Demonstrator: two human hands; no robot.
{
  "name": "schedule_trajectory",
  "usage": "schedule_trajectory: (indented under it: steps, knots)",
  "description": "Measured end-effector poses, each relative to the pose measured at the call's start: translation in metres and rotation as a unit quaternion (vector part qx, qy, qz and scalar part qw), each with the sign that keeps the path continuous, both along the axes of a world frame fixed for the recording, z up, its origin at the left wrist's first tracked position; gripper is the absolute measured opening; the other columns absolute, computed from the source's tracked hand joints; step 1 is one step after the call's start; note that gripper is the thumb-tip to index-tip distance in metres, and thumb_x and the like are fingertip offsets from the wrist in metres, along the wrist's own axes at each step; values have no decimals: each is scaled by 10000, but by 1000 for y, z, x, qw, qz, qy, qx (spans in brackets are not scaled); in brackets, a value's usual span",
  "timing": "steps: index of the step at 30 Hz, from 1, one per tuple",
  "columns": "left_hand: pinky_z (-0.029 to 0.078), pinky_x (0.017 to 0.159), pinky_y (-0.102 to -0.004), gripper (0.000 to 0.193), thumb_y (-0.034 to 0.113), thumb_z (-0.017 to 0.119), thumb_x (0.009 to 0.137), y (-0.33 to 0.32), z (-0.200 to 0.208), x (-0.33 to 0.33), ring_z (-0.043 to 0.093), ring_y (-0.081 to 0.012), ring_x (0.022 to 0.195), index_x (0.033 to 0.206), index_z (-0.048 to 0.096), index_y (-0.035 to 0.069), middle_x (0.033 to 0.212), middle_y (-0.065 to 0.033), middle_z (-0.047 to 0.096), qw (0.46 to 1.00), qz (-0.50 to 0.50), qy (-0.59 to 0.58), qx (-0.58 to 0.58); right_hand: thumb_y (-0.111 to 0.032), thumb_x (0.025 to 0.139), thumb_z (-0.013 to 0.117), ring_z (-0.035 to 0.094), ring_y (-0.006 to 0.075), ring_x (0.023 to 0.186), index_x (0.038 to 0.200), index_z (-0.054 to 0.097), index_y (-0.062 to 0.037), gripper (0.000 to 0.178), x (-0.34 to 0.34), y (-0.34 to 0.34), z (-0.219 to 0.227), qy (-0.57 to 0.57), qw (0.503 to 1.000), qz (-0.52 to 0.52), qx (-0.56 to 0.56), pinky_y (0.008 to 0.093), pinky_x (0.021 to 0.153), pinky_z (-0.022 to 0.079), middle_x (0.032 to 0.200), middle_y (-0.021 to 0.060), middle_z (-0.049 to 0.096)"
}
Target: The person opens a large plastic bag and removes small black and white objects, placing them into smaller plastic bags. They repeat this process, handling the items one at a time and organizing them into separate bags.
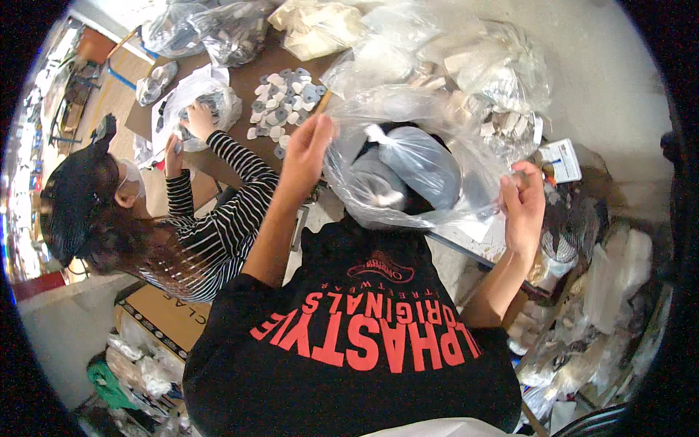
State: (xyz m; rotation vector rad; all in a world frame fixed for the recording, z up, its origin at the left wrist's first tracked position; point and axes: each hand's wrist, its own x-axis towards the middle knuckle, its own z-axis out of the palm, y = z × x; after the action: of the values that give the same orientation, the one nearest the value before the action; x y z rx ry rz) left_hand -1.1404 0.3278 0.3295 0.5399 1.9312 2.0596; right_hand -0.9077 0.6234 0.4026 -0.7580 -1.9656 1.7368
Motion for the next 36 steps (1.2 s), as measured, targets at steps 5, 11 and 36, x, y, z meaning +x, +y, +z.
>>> schedule_trajectory:
  steps: [5,11,36]
  knots:
    - [478,881,-324,332,263,420,1161,17,-14,27,578,-128,930,1093,613,1,1100,-95,688,979,67,-78,174,-146,1082,621,545,77,791,1207,616,-47,160,-27,-11,-45,95,983,-108,111,244,765,442,941,18,646]
    - [447,869,-343,273,316,582,1095,51,-1,65,525,-198,875,1056,503,58,976,-84,540,971,-196,123,57,-92,1088,576,628,169,858,1072,672,-28,116,-53,-63,-25,141,980,111,82,289,817,496,978,48,661]
    - [349,1228,-410,456,293,488,1130,38,-29,22,506,-358,1456,1464,595,0,1457,-190,635,977,-196,84,-17,-383,1153,447,605,203,955,1063,562,-119,301,-85,-33,-124,324,838,55,-435,353,999,440,854,26,645]
